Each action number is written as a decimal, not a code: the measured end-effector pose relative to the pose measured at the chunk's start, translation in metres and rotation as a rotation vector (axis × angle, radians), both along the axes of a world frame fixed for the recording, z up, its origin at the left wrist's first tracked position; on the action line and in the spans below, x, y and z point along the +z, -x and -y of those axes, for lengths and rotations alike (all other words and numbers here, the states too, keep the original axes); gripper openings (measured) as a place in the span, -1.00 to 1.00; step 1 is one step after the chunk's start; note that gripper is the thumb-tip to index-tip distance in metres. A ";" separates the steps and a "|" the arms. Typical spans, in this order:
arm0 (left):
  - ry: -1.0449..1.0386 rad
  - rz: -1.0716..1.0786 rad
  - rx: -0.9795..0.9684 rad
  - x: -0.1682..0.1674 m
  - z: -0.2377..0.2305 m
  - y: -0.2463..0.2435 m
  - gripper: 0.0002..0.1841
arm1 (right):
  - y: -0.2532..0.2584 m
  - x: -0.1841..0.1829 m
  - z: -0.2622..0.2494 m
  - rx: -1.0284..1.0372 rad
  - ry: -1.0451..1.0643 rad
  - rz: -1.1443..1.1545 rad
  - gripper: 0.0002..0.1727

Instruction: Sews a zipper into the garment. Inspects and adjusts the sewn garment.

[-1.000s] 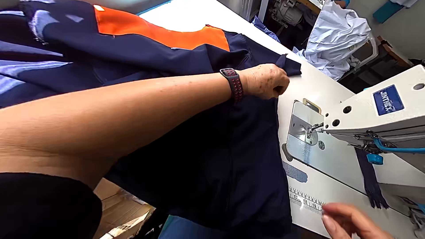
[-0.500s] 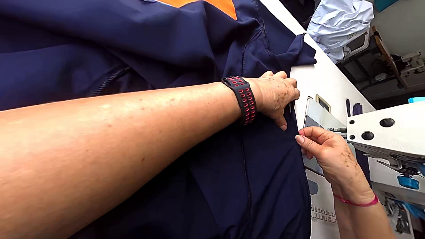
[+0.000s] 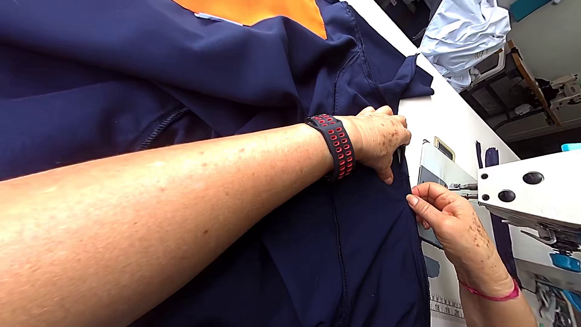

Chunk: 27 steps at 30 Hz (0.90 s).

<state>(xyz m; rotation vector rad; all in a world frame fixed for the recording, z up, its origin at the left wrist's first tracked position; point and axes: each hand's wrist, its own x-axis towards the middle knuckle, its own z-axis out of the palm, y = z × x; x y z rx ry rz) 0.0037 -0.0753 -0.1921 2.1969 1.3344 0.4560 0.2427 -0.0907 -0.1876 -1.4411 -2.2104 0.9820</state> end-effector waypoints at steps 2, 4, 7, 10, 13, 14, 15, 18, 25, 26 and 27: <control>0.006 0.009 0.004 0.001 0.000 0.000 -0.31 | -0.001 -0.001 -0.001 0.014 -0.005 0.002 -0.91; -0.004 0.019 0.003 0.000 -0.001 0.000 -0.37 | -0.002 -0.001 -0.001 0.019 -0.008 0.000 -0.90; -0.008 0.032 0.011 -0.001 0.000 0.001 -0.53 | -0.002 -0.002 0.000 0.013 -0.011 0.009 -0.90; -0.029 0.060 0.021 -0.004 -0.001 0.002 -0.60 | -0.001 -0.005 0.002 0.005 -0.063 0.028 -0.89; -0.038 0.061 0.018 -0.005 -0.002 0.002 -0.60 | -0.002 -0.007 0.005 -0.003 -0.103 0.045 -0.91; -0.044 0.061 0.015 -0.006 -0.001 0.002 -0.60 | -0.002 -0.008 0.006 -0.005 -0.101 0.042 -0.92; -0.047 0.064 0.012 -0.006 0.000 0.002 -0.60 | -0.003 -0.008 0.006 -0.007 -0.094 0.031 -0.92; -0.109 0.084 0.007 -0.011 0.001 0.004 -0.66 | -0.010 -0.005 0.010 0.024 -0.055 -0.048 -0.82; -0.516 0.128 -0.197 -0.032 -0.067 0.039 -0.65 | -0.076 0.026 0.075 0.134 -0.067 -0.051 -0.65; -0.533 0.089 -0.185 -0.030 -0.082 0.048 -0.60 | -0.087 0.033 0.091 0.159 -0.025 -0.011 -0.73; -0.534 0.030 -0.163 -0.027 -0.095 0.055 -0.55 | -0.098 0.037 0.105 0.181 0.020 0.018 -0.75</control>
